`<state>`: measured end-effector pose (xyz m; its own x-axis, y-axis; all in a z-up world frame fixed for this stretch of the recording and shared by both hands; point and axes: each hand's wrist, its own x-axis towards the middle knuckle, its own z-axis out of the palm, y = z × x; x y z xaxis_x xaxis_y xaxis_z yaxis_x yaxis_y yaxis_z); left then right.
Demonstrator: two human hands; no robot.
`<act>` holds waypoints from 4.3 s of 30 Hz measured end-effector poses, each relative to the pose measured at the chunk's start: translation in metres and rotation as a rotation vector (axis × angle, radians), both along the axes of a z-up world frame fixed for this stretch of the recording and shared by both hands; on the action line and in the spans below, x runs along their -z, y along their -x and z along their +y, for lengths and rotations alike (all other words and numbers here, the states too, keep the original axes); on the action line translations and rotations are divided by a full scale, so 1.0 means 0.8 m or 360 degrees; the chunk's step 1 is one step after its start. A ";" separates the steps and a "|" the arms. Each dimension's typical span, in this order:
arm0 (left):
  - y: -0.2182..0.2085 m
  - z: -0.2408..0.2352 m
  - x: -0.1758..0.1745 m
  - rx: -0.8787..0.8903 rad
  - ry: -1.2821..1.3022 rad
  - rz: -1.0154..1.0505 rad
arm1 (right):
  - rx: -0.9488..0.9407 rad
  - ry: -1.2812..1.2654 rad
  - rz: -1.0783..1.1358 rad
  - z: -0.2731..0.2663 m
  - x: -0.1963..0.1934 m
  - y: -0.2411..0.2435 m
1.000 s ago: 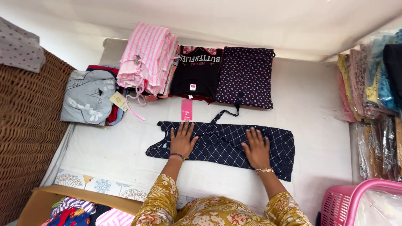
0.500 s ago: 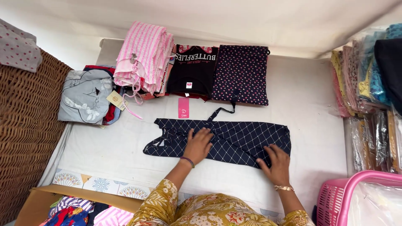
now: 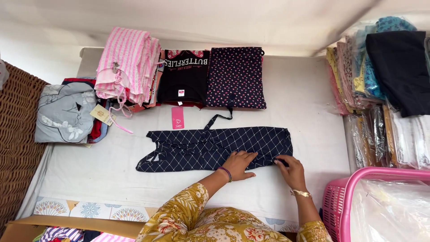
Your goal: Folding and stacking various items of clothing on a flat surface.
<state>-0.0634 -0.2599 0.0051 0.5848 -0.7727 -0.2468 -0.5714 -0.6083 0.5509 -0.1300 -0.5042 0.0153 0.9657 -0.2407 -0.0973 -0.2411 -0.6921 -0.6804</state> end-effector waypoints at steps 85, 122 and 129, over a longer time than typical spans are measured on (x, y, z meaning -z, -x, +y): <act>-0.031 0.060 0.012 -0.1006 0.1547 0.2340 | -0.0193 -0.1531 0.0538 0.111 -0.067 -0.071; -0.099 0.081 0.085 -0.1945 0.1195 0.1319 | -0.0595 -0.0298 -0.0157 0.118 0.015 -0.160; -0.051 0.094 0.023 -0.1229 0.1156 0.0102 | -0.0834 -0.0018 0.0134 0.102 0.009 -0.181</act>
<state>-0.0229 -0.1844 -0.0133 0.9821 -0.1717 0.0772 -0.1277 -0.3068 0.9432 0.0149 -0.4229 0.0078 0.9450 0.2734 -0.1794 0.0810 -0.7273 -0.6815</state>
